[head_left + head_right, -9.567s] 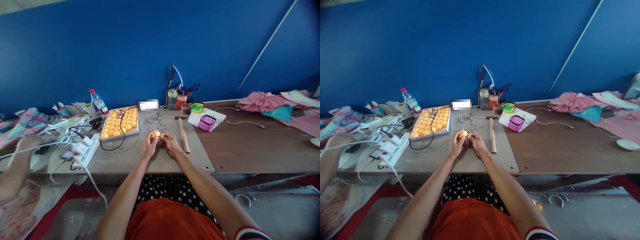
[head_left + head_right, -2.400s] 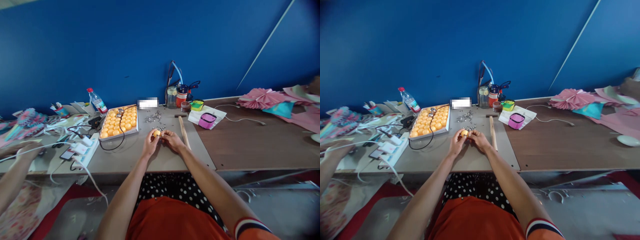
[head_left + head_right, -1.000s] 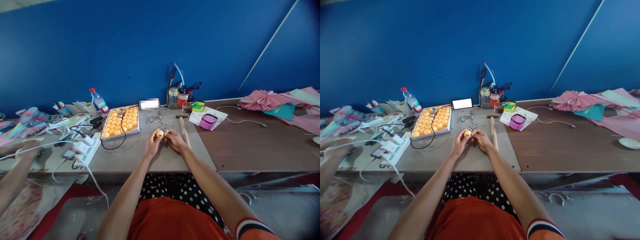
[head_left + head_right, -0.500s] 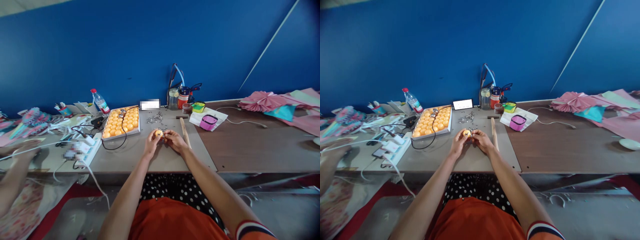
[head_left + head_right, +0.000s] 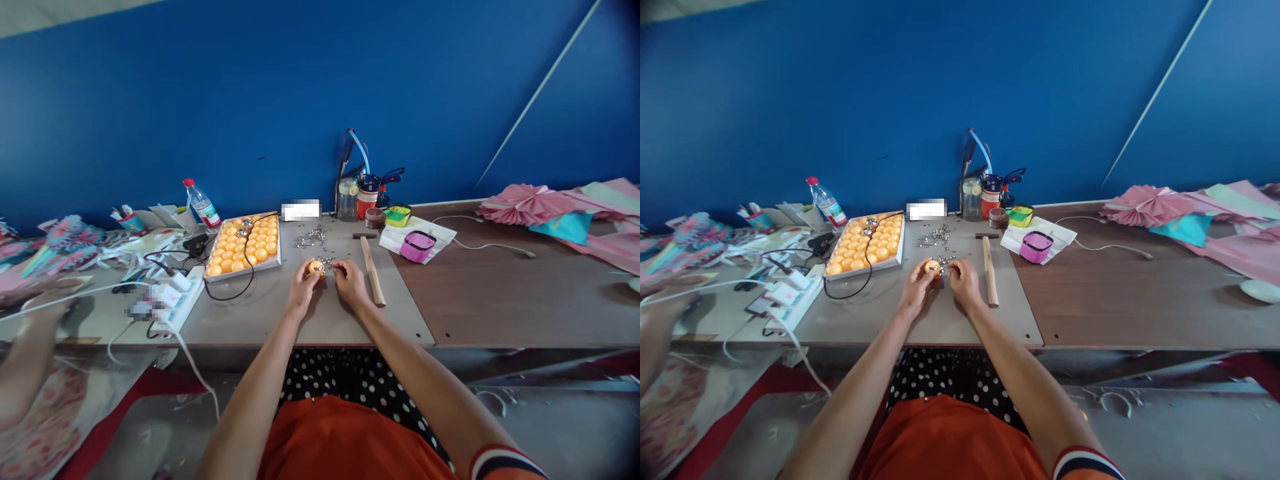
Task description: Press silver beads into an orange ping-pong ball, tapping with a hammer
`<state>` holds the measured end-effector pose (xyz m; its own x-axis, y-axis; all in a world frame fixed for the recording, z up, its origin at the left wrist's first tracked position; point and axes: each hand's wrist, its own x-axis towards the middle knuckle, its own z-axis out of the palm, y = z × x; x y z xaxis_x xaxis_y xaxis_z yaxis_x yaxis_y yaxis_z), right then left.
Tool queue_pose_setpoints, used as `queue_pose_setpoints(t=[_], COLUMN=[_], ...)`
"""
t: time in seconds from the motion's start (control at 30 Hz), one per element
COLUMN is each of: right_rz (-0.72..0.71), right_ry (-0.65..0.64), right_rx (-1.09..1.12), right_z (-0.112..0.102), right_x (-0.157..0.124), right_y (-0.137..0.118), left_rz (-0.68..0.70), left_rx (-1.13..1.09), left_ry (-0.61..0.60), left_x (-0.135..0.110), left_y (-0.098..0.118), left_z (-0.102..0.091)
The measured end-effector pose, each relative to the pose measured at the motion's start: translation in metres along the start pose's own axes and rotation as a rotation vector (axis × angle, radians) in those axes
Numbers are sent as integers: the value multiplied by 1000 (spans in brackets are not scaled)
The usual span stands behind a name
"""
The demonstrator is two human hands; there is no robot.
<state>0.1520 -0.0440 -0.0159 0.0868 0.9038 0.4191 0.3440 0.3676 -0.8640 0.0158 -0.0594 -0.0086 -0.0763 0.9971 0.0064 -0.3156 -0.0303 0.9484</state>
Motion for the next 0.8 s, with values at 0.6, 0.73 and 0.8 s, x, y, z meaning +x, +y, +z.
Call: queue_pose_setpoints(t=[0.6, 0.73, 0.8], right_rz=[-113, -86, -62], right_ry=[-363, -328, -306], right_rx=[-788, -752, -732], right_z=[6, 9, 12], right_x=[-3, 2, 6], right_y=[-15, -11, -8], left_rz=[17, 29, 35], left_rx=[-26, -37, -27], left_ry=[34, 79, 91], left_x=[0, 3, 3], left_y=[3, 2, 2], left_z=[2, -1, -1])
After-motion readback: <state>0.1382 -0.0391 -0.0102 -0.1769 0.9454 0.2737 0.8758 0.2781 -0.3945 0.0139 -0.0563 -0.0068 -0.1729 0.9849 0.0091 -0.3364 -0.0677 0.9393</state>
